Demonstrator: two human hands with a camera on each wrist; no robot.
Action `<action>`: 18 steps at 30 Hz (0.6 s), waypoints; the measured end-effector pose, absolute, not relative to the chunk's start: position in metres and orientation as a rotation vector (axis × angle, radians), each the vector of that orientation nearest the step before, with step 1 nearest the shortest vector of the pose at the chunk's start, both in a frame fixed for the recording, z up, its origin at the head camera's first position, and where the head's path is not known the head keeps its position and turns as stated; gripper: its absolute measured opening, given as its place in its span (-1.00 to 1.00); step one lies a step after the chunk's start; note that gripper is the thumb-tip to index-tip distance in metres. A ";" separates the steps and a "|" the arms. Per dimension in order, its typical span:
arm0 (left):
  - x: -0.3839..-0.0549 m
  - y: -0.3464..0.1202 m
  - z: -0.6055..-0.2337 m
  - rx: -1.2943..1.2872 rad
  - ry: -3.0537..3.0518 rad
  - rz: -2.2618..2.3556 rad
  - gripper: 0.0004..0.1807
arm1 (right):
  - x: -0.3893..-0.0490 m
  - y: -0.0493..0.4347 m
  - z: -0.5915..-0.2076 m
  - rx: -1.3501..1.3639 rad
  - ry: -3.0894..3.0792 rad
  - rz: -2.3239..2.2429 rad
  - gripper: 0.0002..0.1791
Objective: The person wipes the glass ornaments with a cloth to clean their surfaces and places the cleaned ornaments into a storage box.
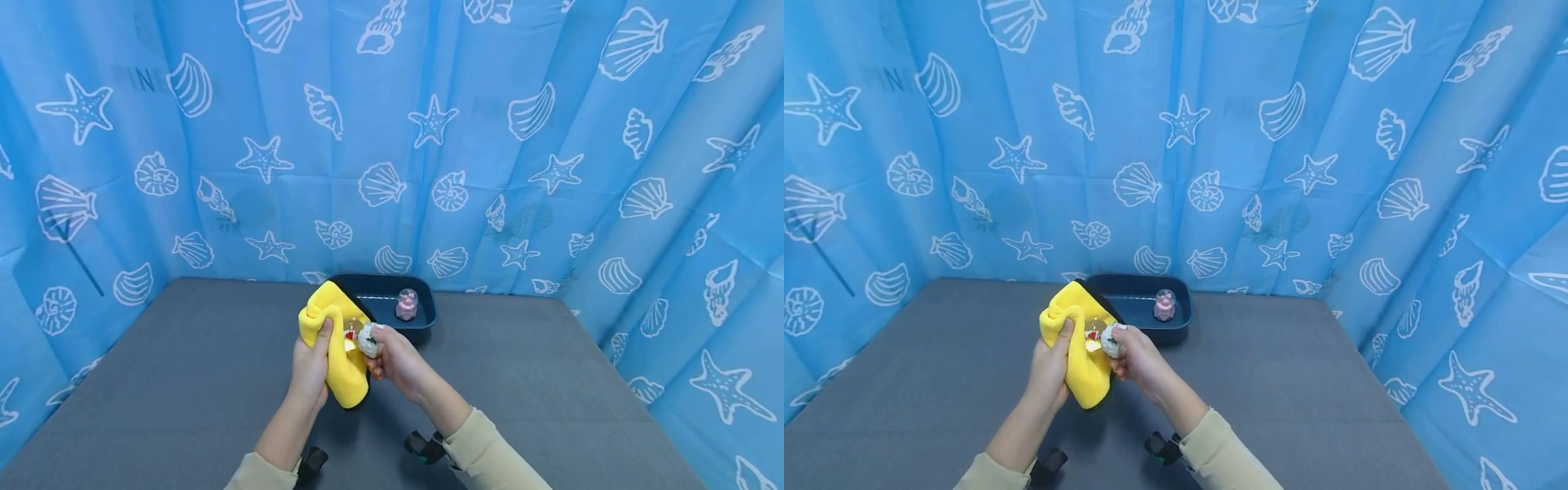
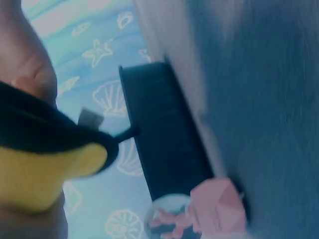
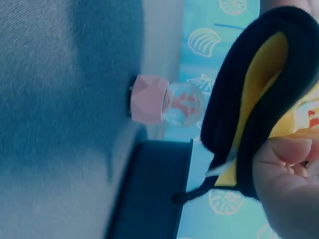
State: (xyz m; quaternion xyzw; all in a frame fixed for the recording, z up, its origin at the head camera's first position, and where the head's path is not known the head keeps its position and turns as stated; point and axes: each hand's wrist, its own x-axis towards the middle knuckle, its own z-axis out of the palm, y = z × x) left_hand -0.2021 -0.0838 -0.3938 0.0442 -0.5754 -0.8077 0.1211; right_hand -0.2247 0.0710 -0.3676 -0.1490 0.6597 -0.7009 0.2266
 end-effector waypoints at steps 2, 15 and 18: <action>-0.203 -0.088 -0.392 0.109 -1.684 -2.404 -0.37 | -0.224 0.074 -0.367 -0.443 1.833 -1.941 -0.60; -0.201 -0.088 -0.385 -0.044 -1.654 -2.607 -0.33 | -0.231 0.084 -0.366 -0.635 1.925 -1.935 -0.51; -0.202 -0.084 -0.388 -0.036 -1.656 -2.546 -0.35 | -0.231 0.082 -0.367 -0.678 1.971 -1.882 -0.48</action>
